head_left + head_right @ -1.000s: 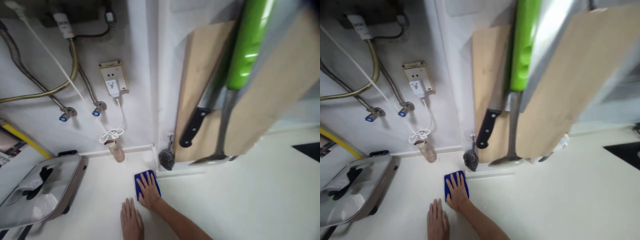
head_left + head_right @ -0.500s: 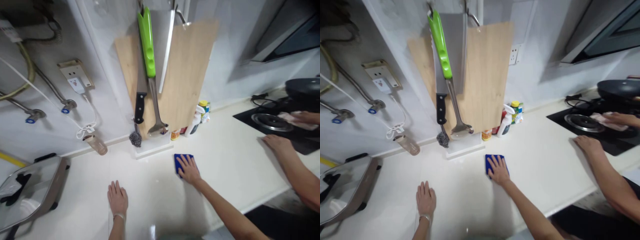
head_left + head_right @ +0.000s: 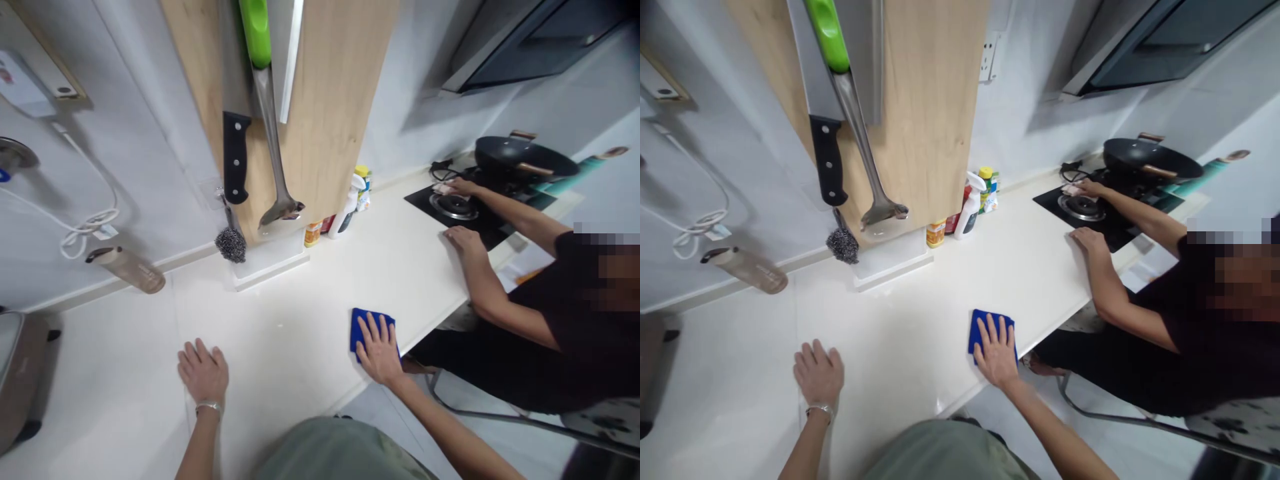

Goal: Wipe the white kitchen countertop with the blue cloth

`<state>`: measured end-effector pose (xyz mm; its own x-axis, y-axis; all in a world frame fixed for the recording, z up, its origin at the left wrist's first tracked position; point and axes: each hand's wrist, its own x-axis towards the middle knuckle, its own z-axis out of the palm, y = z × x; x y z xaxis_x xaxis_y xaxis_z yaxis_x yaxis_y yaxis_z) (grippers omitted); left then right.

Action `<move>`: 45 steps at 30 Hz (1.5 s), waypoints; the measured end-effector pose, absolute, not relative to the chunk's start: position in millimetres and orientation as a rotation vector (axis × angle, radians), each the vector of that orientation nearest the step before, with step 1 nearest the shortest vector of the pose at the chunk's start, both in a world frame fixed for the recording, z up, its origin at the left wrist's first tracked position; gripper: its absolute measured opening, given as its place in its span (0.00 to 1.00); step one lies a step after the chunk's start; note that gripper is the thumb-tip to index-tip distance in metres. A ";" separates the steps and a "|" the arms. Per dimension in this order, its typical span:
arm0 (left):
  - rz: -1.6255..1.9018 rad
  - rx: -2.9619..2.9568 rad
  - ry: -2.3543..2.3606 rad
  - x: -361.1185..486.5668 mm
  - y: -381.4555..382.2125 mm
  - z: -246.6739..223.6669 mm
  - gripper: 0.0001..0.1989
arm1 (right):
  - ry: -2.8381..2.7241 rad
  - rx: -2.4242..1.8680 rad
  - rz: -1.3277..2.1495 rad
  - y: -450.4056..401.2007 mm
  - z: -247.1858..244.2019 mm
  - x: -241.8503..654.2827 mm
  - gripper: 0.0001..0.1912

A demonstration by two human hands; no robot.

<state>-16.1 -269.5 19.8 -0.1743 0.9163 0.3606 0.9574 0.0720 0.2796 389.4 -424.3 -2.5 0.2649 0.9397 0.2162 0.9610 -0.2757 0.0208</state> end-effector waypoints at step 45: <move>-1.326 -3.297 -1.329 59.6 -344.7 6.2 0.22 | -1.508 -1.789 0.231 -419.8 -5.9 274.5 0.21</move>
